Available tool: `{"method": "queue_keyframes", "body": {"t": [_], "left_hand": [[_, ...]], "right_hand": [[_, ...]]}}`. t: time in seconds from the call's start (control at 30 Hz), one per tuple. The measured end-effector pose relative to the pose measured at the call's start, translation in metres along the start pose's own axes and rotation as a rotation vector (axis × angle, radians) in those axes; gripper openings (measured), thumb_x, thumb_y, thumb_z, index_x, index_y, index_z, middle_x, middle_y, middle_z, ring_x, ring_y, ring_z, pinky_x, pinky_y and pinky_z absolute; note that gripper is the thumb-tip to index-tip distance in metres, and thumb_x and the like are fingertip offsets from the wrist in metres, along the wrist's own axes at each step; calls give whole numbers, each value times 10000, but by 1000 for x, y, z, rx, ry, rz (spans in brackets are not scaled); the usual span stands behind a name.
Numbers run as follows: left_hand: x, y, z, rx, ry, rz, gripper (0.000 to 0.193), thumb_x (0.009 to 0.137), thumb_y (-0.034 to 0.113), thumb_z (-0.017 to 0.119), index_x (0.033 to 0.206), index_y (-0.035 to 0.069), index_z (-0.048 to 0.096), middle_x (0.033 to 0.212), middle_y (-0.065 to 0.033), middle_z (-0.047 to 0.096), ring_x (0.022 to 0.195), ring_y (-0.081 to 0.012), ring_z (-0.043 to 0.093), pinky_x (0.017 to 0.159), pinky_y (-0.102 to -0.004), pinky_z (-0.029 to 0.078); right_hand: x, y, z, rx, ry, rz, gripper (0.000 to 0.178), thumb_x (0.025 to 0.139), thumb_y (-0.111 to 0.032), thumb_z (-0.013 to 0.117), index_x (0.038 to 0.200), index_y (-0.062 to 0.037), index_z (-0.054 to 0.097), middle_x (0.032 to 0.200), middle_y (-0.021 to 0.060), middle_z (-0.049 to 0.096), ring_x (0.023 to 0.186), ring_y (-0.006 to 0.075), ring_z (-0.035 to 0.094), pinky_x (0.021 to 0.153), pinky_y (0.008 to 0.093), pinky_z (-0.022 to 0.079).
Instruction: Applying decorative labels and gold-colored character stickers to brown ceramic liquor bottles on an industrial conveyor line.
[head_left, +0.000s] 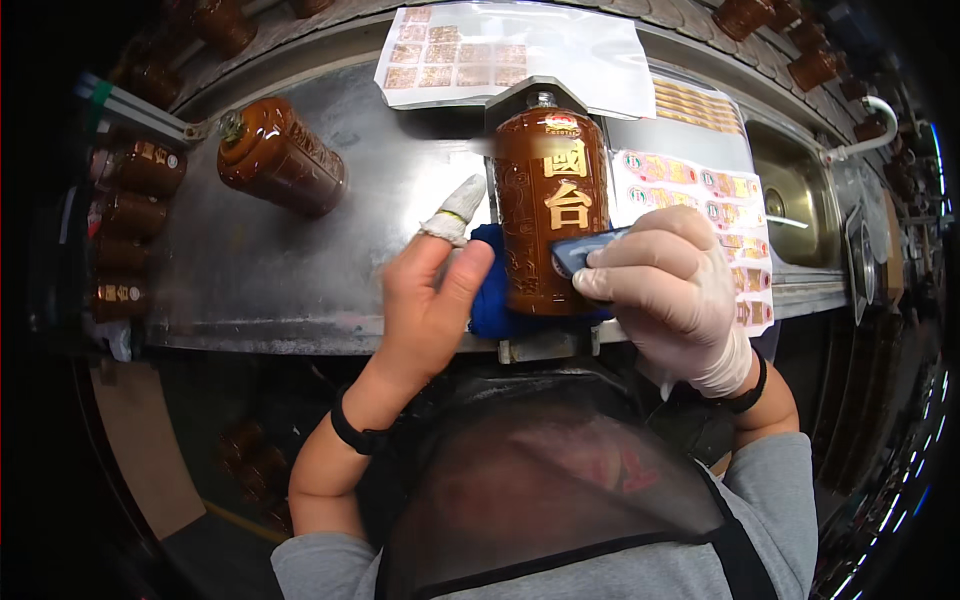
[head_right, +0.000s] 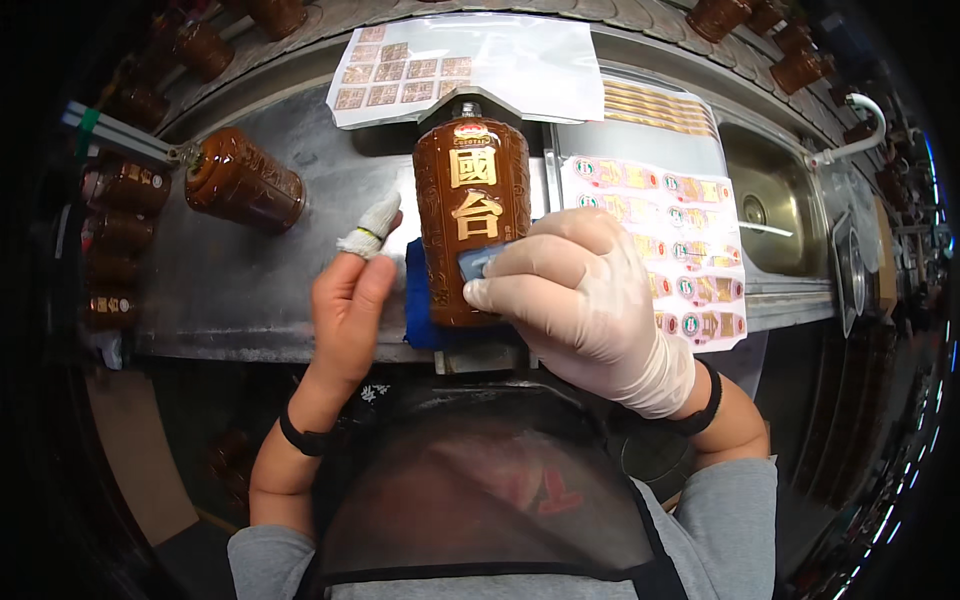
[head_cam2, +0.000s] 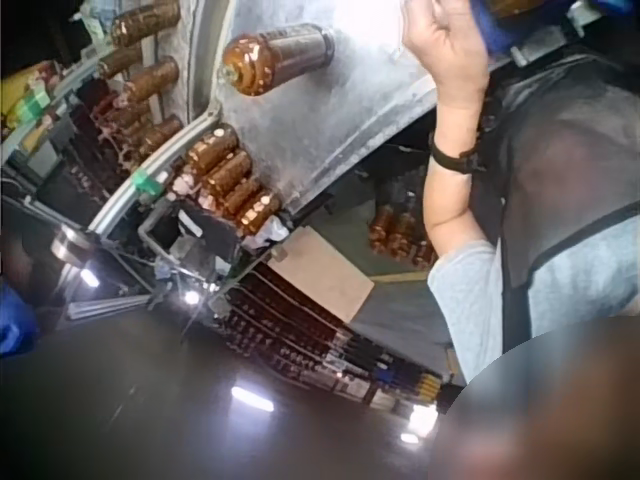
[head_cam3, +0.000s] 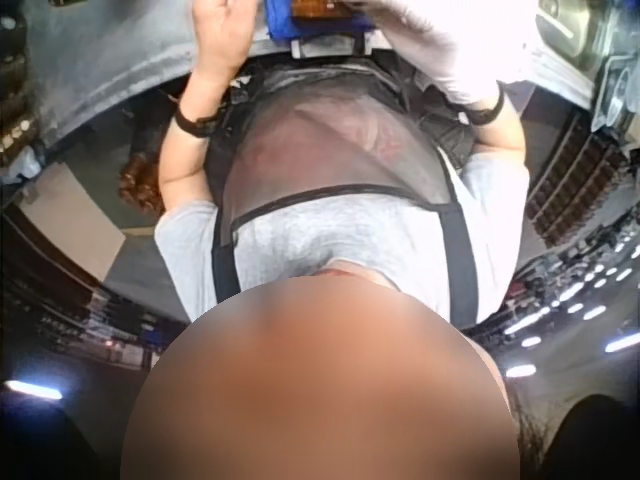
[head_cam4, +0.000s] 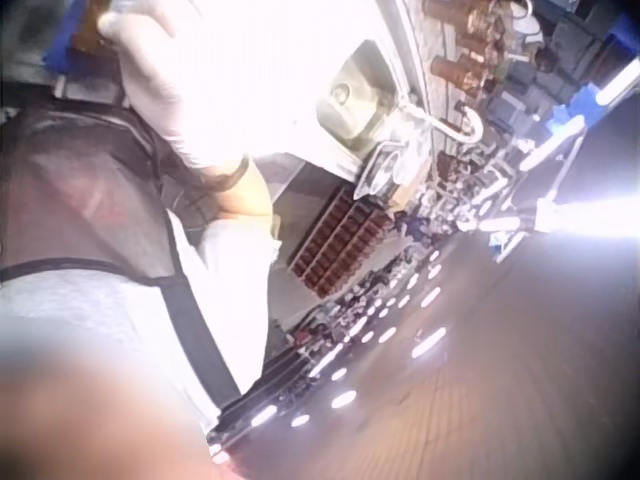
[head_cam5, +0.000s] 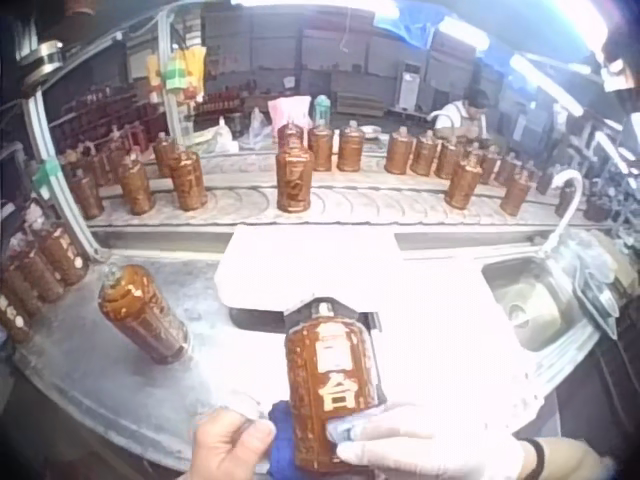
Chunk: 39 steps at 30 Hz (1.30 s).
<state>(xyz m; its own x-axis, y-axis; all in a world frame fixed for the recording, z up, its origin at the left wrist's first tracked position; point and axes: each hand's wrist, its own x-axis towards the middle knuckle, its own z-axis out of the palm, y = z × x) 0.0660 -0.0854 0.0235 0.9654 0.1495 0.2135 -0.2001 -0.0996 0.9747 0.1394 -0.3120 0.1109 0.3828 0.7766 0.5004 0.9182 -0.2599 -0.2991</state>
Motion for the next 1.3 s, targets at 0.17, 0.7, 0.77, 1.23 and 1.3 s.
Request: {"method": "queue_keyframes", "body": {"t": [0.17, 0.7, 0.77, 1.23, 1.3], "left_hand": [[5, -4, 17, 69, -102, 52, 729, 917, 260, 710, 1463, -97, 386, 1448, -249, 502, 1366, -300, 471, 1121, -375, 357], [41, 26, 24, 770, -266, 496, 443, 871, 331, 697, 1252, 106, 685, 1506, -320, 387, 1415, -474, 339, 1104, -691, 127], [46, 32, 25, 817, -281, 502, 357, 860, 359, 695, 1153, 160, 740, 1529, -277, 383, 1418, -483, 323, 1082, -712, 140], [23, 45, 33, 933, -448, 535, 370, 895, 460, 634, 1131, 205, 760, 1566, -221, 367, 1473, -476, 237, 1119, -692, 22], [35, 44, 39, 958, -411, 551, 338, 895, 448, 634, 1102, 220, 774, 1571, -215, 363, 1470, -469, 248, 1121, -691, 26]], "right_hand": [[-34, -9, 6, 287, -11, 132, 363, 657, 9, 756, 1006, -76, 703, 903, 44, 681, 775, 211, 618, 745, 347, 483], [-28, 34, 31, 826, 573, 836, 258, 867, -21, 727, 1103, -4, 625, 965, 26, 674, 890, 86, 626, 815, 236, 518], [-31, 31, 32, 806, 557, 816, 270, 865, -16, 725, 1112, -6, 618, 991, 29, 667, 929, 92, 620, 842, 243, 512], [-71, 30, 11, 913, 583, 973, 264, 849, 8, 723, 1088, 2, 611, 992, 43, 662, 937, 103, 625, 854, 261, 509], [-73, 30, 11, 898, 570, 961, 260, 852, 9, 720, 1087, 1, 610, 985, 39, 657, 929, 99, 621, 845, 257, 509]]}}
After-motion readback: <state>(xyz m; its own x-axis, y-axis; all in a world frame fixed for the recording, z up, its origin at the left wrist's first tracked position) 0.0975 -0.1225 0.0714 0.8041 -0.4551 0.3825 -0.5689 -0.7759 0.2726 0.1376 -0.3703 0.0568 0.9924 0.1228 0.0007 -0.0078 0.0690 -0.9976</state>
